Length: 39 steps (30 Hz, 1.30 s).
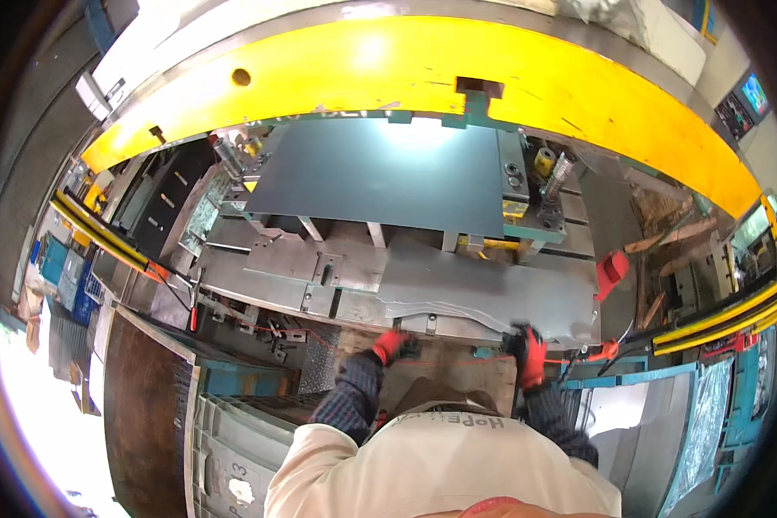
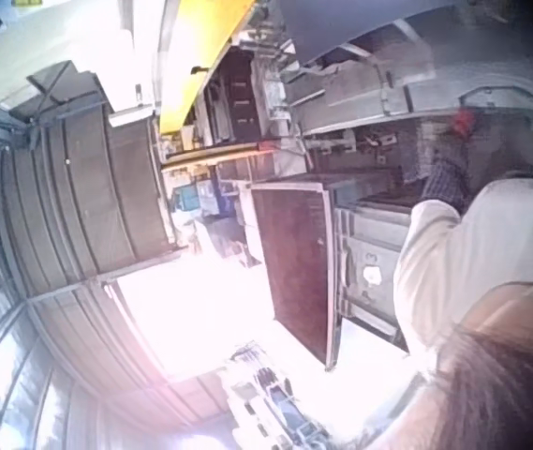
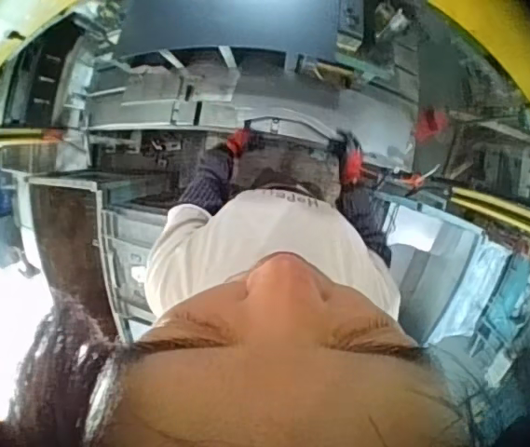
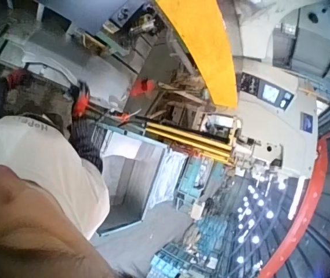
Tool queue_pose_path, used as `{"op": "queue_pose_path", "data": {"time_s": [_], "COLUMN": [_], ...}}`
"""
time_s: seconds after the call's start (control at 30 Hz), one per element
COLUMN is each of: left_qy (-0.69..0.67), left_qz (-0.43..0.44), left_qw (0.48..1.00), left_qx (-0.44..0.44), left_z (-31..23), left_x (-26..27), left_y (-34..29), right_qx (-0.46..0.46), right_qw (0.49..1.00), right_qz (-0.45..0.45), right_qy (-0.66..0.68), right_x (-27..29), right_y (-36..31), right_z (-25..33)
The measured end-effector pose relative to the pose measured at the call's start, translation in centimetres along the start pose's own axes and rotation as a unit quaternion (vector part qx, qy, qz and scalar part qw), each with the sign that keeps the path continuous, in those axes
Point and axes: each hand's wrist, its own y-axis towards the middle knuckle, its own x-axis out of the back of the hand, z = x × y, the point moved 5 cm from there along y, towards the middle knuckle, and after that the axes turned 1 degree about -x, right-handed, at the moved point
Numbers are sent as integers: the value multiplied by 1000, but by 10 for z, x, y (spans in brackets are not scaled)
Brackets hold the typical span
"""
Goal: Stamping and bending metal sheets using a large industrial press and handling scrap metal.
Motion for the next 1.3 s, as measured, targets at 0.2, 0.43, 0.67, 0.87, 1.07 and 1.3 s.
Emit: {"op": "queue_pose_path", "data": {"time_s": [0.2,0.43,0.67,0.87,1.07,1.3], "left_qy": [231,223,-391,-446,-410,-85], "left_qz": [343,318,122,98,118,201], "left_qw": [910,921,820,748,801,976], "left_qx": [39,40,400,482,420,5], "left_z": [104,38,52,40,43,33], "left_x": [-159,-120,-124,-112,-112,-102], "left_y": [-158,-130,-82,-80,-79,-66], "right_qx": [-88,-14,19,35,132,-3], "right_qw": [968,820,759,744,734,836], "right_qz": [-16,182,270,294,317,182], "right_qy": [-235,-542,-592,-599,-586,-517], "right_x": [105,120,107,98,123,113], "right_y": [-85,-89,-68,-64,-73,-86], "right_z": [-184,-227,-235,-239,-300,-270]}}
